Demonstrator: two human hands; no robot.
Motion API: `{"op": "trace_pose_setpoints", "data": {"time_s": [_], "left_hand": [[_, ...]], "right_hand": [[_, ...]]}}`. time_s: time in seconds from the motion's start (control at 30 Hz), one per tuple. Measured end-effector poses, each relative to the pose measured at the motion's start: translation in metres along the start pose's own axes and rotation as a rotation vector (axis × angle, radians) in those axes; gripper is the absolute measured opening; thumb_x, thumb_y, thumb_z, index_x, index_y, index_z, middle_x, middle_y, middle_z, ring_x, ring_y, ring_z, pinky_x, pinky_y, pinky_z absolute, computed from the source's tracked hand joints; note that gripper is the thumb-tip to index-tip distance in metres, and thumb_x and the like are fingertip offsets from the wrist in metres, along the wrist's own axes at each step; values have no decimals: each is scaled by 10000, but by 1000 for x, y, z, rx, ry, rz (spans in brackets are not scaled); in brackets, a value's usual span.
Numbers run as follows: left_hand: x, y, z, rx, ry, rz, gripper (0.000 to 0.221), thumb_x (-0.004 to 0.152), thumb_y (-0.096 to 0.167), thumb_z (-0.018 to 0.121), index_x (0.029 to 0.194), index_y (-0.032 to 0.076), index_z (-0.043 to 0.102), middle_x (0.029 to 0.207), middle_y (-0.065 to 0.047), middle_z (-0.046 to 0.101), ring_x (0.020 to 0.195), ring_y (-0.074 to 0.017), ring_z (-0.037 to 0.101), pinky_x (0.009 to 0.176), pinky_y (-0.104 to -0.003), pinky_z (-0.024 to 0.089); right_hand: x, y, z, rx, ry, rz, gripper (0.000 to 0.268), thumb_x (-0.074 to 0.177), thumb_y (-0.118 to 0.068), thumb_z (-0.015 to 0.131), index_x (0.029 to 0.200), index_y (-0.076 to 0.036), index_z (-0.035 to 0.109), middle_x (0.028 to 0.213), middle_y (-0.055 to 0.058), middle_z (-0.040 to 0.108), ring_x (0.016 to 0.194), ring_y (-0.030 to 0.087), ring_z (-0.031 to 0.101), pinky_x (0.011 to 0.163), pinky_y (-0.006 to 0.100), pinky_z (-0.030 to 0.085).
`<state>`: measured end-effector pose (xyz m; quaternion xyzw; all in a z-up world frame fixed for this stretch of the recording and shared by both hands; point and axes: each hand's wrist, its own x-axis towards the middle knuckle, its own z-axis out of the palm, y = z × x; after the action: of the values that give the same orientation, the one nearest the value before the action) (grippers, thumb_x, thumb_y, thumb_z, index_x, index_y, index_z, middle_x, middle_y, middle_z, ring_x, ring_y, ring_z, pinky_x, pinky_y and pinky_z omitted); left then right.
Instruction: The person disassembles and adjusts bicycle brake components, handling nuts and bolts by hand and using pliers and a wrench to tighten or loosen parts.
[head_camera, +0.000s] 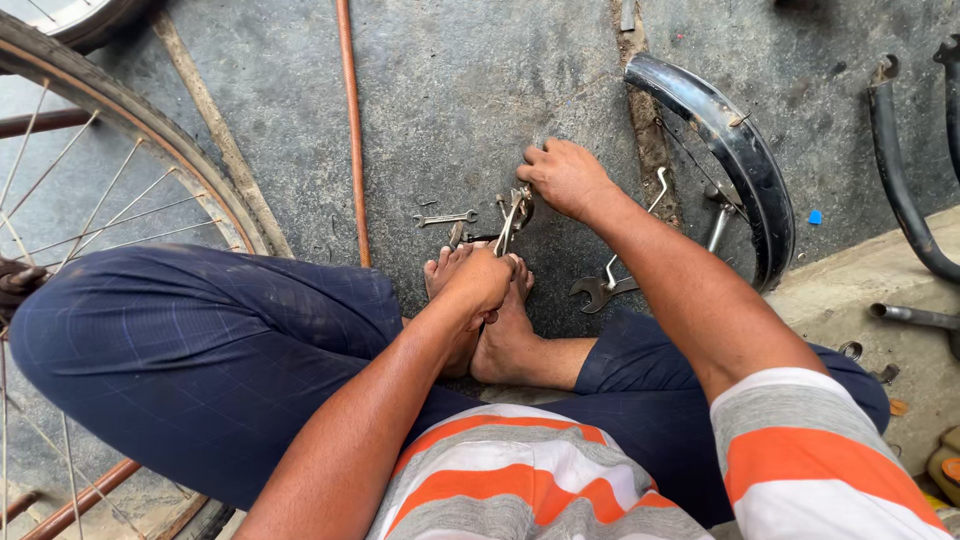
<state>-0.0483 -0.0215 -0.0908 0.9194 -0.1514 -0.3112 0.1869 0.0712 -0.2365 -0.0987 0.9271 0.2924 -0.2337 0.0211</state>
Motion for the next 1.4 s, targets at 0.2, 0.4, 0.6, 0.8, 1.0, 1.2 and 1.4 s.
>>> {"op": "trace_pose_setpoints", "data": {"time_s": [0.2, 0.4, 0.6, 0.8, 1.0, 1.2, 1.4], "left_hand": [[9, 1, -11, -185, -276, -166, 349, 961, 483, 556, 1001, 190, 742, 930, -82, 725, 920, -297, 669, 850, -529, 452], [20, -2, -2, -550, -332, -299, 433, 982, 481, 514, 967, 106, 729, 837, -131, 724, 814, -315, 689, 805, -506, 491], [23, 9, -25, -489, -299, -329, 550, 1005, 481, 466, 869, 19, 731, 699, -183, 710, 653, -336, 692, 707, -488, 500], [33, 7, -32, -811, -398, -372, 575, 1012, 430, 465, 821, -68, 680, 615, -214, 653, 447, -345, 632, 478, -485, 505], [20, 14, -56, -811, -431, -450, 550, 1021, 431, 502, 825, -64, 642, 622, -177, 625, 440, -289, 581, 443, -452, 459], [18, 11, -52, -907, -430, -479, 529, 1025, 435, 524, 872, -56, 648, 629, -146, 593, 443, -252, 539, 418, -428, 443], [33, 8, -27, -597, -362, -370, 599, 1004, 524, 497, 1051, -24, 736, 925, -240, 725, 788, -363, 702, 770, -498, 524]], "right_hand": [[26, 18, -10, -222, 351, -186, 70, 885, -124, 621, 945, -158, 635, 1016, 52, 616, 898, 214, 596, 790, 355, 538], [29, 35, -58, -367, 517, -334, 129, 867, -185, 638, 988, -141, 645, 937, 34, 613, 849, 210, 593, 740, 347, 512], [-16, 15, -56, -180, 291, -179, 67, 867, -167, 637, 923, -139, 662, 833, 43, 633, 847, 246, 632, 726, 400, 523], [-24, -9, -94, -99, -13, 2, 114, 864, -144, 643, 896, -106, 746, 934, 114, 733, 913, 319, 710, 781, 447, 583], [29, -31, -129, -65, -389, 204, 199, 811, -149, 700, 977, -71, 778, 1034, 154, 763, 924, 349, 740, 774, 480, 603], [54, -27, -117, -89, -560, 137, 190, 812, -182, 719, 927, -51, 796, 994, 169, 770, 919, 352, 744, 799, 481, 604], [28, -25, -98, -36, -326, 152, 157, 758, -109, 680, 853, -42, 785, 938, 197, 758, 884, 382, 738, 768, 497, 602]]}}
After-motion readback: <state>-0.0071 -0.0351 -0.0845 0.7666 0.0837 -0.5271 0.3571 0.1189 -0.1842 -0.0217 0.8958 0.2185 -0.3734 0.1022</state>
